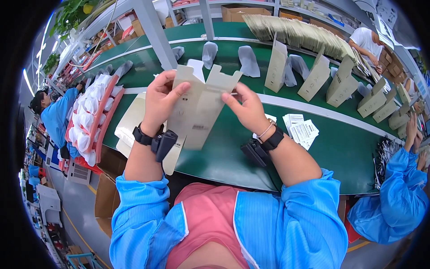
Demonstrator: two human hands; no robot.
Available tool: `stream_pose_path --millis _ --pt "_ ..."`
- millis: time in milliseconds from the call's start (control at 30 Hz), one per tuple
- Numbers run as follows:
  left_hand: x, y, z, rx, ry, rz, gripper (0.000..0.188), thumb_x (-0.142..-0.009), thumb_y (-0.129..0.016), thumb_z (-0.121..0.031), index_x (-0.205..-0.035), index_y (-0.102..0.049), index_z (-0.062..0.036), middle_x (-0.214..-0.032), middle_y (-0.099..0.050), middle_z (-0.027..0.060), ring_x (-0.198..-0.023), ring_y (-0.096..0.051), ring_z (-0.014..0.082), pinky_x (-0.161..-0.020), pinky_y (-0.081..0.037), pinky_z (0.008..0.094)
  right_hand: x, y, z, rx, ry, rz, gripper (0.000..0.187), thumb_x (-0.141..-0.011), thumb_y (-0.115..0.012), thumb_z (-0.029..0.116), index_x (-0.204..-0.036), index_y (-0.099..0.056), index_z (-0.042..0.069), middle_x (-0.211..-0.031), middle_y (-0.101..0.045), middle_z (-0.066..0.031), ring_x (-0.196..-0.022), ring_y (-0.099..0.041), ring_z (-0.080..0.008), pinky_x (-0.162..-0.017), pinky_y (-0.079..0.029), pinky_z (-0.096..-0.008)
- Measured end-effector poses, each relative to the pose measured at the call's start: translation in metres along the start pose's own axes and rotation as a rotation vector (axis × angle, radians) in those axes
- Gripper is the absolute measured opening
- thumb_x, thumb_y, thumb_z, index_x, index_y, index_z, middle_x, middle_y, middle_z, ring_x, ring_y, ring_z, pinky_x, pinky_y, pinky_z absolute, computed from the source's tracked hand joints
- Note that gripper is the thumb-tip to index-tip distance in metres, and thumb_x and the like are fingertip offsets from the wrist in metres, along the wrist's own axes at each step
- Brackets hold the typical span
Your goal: The person assembles cardboard boxes by hand, inserting paper manuals into each box before folding the flaps closed and placing the finished boxes onto the conveyor belt.
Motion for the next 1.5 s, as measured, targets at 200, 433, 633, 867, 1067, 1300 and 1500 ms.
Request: stream_pose_path --millis 200,433,633,867,1067,1300,1500 --pt "0.007 -0.008 -0.019 -0.004 -0.342 -0.145 0.027 -0.087 -0.063 -0.014 -0.111 -0.055 -0.0015 -0.111 -0.059 0.0094 -0.101 -0.055 0.0155 -0.087 -0.044 0.0287 0.000 -0.024 0.055 0.100 0.398 -0.082 0.044 -0.092 -0.056 0.013 -0.131 -0.040 0.002 -0.129 -0.047 -0.0153 -0.113 -0.050 -0.0200 -0.095 -0.040 -0.0323" --pt "0.018 -0.026 -0.003 0.019 -0.373 0.060 0.050 -0.082 -0.064 -0.018 -0.127 -0.044 -0.0063 -0.138 -0.040 0.0171 -0.128 -0.039 0.0269 -0.104 -0.030 0.0370 0.005 -0.040 0.062 -0.010 0.527 -0.109 0.066 -0.089 -0.062 0.024 -0.141 -0.023 0.007 -0.140 -0.036 -0.0150 -0.126 -0.040 -0.0239 -0.104 -0.033 -0.0365" --pt "0.033 -0.053 -0.023 -0.068 -0.601 0.149 0.056 -0.080 -0.064 -0.017 -0.131 -0.041 -0.0128 -0.144 -0.030 0.0213 -0.137 -0.020 0.0392 -0.109 -0.015 0.0485 -0.001 -0.037 0.038 -0.477 0.335 -0.113 0.077 -0.088 -0.063 0.033 -0.144 -0.018 0.006 -0.142 -0.033 -0.0131 -0.131 -0.033 -0.0222 -0.107 -0.027 -0.0361" --pt "0.037 -0.033 0.010 -0.261 -0.714 -0.232 0.054 -0.084 -0.060 -0.014 -0.135 -0.042 -0.0165 -0.147 -0.023 0.0222 -0.137 -0.017 0.0426 -0.108 -0.016 0.0506 -0.004 -0.053 0.021 -0.459 0.285 -0.103 0.061 -0.094 -0.053 0.025 -0.144 -0.023 0.006 -0.141 -0.033 -0.0087 -0.132 -0.031 -0.0199 -0.109 -0.024 -0.0349" --pt "0.034 -0.026 -0.002 0.156 -0.665 -0.035 0.047 -0.091 -0.048 -0.006 -0.137 -0.044 -0.0149 -0.150 -0.016 0.0202 -0.135 -0.025 0.0335 -0.107 -0.024 0.0411 -0.009 -0.067 0.031 -0.697 0.236 -0.039 0.051 -0.095 -0.048 0.013 -0.142 -0.028 0.008 -0.137 -0.037 -0.0058 -0.129 -0.033 -0.0183 -0.108 -0.025 -0.0331" --pt "0.032 -0.016 0.012 -0.014 -0.630 -0.041 0.045 -0.093 -0.044 -0.006 -0.137 -0.045 -0.0147 -0.151 -0.012 0.0190 -0.134 -0.028 0.0311 -0.106 -0.026 0.0377 -0.015 -0.074 0.022 -0.644 0.280 -0.117 0.045 -0.094 -0.049 0.007 -0.136 -0.035 0.007 -0.137 -0.038 -0.0051 -0.128 -0.034 -0.0179 -0.107 -0.026 -0.0318" --pt "0.035 -0.010 0.012 -0.011 -0.599 -0.059 0.044 -0.091 -0.044 -0.006 -0.134 -0.048 -0.0156 -0.150 -0.016 0.0174 -0.136 -0.023 0.0326 -0.108 -0.023 0.0434 -0.018 -0.080 0.019 -0.581 0.307 -0.158 0.042 -0.092 -0.050 0.005 -0.133 -0.038 0.007 -0.137 -0.038 -0.0061 -0.129 -0.034 -0.0178 -0.106 -0.027 -0.0322"
Point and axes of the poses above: each hand's wrist, its own x-axis away from the middle knuckle, its own y-axis out of the back of the hand, z = x × y, the point moved 9 cm from there along -x, towards the middle knuckle
